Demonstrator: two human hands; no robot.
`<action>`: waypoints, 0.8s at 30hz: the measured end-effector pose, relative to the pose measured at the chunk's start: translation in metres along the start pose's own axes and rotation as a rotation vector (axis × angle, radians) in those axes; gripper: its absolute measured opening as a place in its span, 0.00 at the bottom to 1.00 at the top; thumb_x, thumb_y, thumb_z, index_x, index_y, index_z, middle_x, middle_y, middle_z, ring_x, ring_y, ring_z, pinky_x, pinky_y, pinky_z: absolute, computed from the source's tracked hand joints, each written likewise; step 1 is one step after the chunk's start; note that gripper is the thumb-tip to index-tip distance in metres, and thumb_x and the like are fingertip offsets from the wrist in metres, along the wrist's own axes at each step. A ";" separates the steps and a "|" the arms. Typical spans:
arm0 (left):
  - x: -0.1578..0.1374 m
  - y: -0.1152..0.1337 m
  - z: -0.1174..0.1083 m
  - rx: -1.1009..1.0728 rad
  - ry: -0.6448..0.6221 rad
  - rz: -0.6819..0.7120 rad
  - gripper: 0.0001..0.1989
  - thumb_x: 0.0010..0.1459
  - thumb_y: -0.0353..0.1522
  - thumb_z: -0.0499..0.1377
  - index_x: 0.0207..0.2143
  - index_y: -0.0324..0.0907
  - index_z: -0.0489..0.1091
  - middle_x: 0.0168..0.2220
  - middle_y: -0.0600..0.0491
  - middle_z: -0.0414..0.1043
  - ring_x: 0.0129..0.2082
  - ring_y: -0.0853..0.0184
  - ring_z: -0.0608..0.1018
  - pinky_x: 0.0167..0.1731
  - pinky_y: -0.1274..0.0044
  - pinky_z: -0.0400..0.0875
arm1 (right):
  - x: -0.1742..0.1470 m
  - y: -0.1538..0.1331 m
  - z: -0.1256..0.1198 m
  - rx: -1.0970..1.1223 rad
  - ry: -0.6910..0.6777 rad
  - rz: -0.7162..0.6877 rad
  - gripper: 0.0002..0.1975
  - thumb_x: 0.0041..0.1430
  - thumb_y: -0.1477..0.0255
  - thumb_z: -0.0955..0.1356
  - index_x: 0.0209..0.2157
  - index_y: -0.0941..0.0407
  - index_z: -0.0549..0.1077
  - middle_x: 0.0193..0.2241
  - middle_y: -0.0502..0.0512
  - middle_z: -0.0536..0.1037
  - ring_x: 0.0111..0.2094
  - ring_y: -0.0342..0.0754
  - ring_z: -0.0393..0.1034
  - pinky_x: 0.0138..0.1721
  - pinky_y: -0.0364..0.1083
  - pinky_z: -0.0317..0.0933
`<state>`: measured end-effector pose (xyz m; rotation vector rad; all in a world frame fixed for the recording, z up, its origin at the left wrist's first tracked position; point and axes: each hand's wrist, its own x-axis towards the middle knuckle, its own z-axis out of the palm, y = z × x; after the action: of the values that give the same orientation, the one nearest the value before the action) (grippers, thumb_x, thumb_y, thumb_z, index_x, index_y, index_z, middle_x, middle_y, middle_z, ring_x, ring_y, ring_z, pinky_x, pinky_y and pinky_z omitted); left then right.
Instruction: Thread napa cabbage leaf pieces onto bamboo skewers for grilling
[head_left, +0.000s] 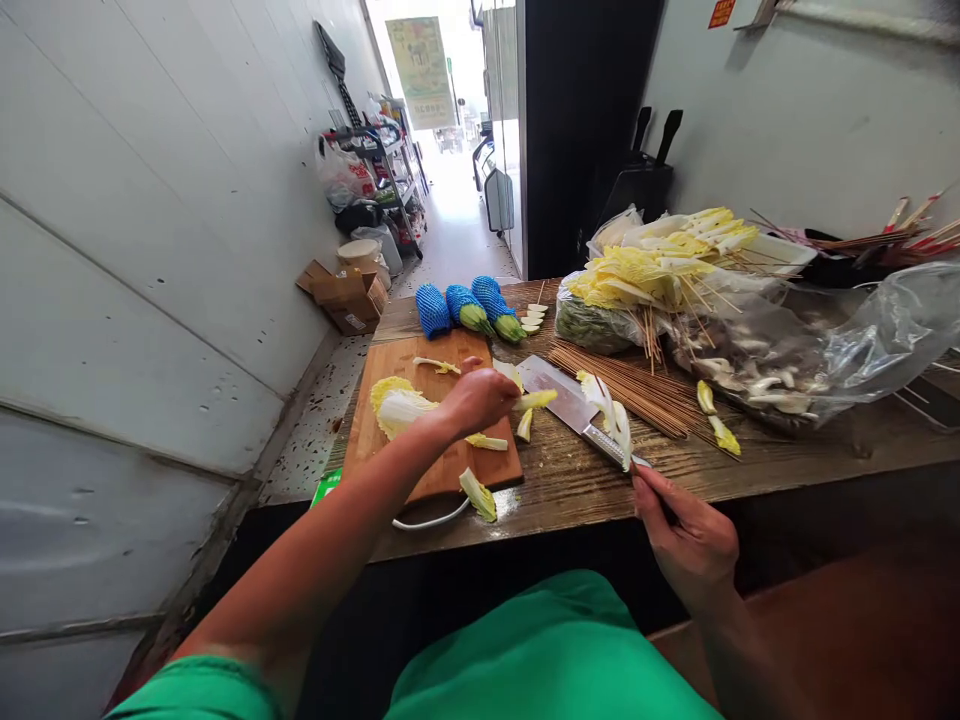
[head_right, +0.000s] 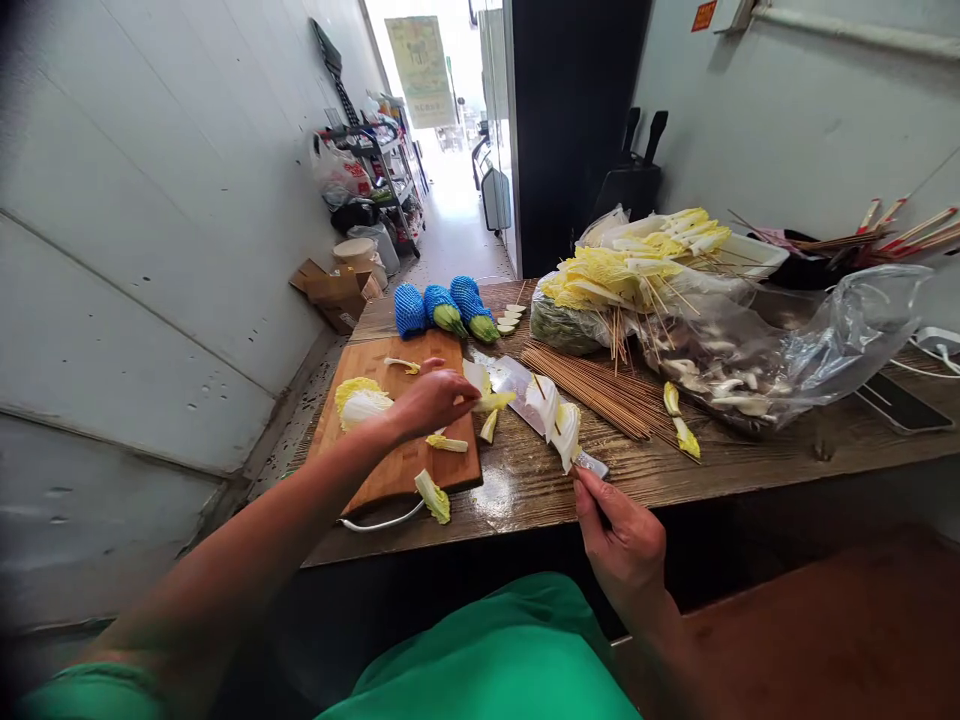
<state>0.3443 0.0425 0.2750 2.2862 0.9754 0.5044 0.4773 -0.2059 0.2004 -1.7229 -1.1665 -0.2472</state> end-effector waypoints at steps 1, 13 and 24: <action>0.002 0.000 -0.008 0.064 -0.079 0.050 0.06 0.43 0.25 0.60 0.20 0.43 0.74 0.24 0.52 0.75 0.34 0.62 0.75 0.56 0.65 0.45 | -0.001 0.000 0.000 0.005 -0.002 0.000 0.11 0.58 0.68 0.65 0.40 0.53 0.76 0.33 0.52 0.80 0.29 0.47 0.76 0.34 0.43 0.71; -0.038 -0.075 -0.112 0.369 -0.204 -0.030 0.27 0.37 0.23 0.59 0.44 0.47 0.71 0.54 0.49 0.66 0.54 0.58 0.67 0.54 0.72 0.56 | -0.002 -0.008 0.004 0.037 -0.038 -0.045 0.11 0.57 0.68 0.65 0.40 0.53 0.76 0.35 0.51 0.80 0.34 0.47 0.76 0.36 0.42 0.71; -0.078 -0.090 -0.100 0.280 0.108 0.033 0.13 0.47 0.32 0.60 0.38 0.46 0.69 0.47 0.50 0.70 0.45 0.60 0.72 0.48 0.70 0.62 | -0.004 -0.025 0.020 0.121 -0.117 -0.149 0.11 0.58 0.70 0.65 0.41 0.53 0.76 0.35 0.52 0.80 0.33 0.48 0.76 0.37 0.44 0.71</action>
<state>0.1919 0.0716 0.2832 2.5490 1.1228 0.5383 0.4487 -0.1916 0.2035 -1.5642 -1.3697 -0.1645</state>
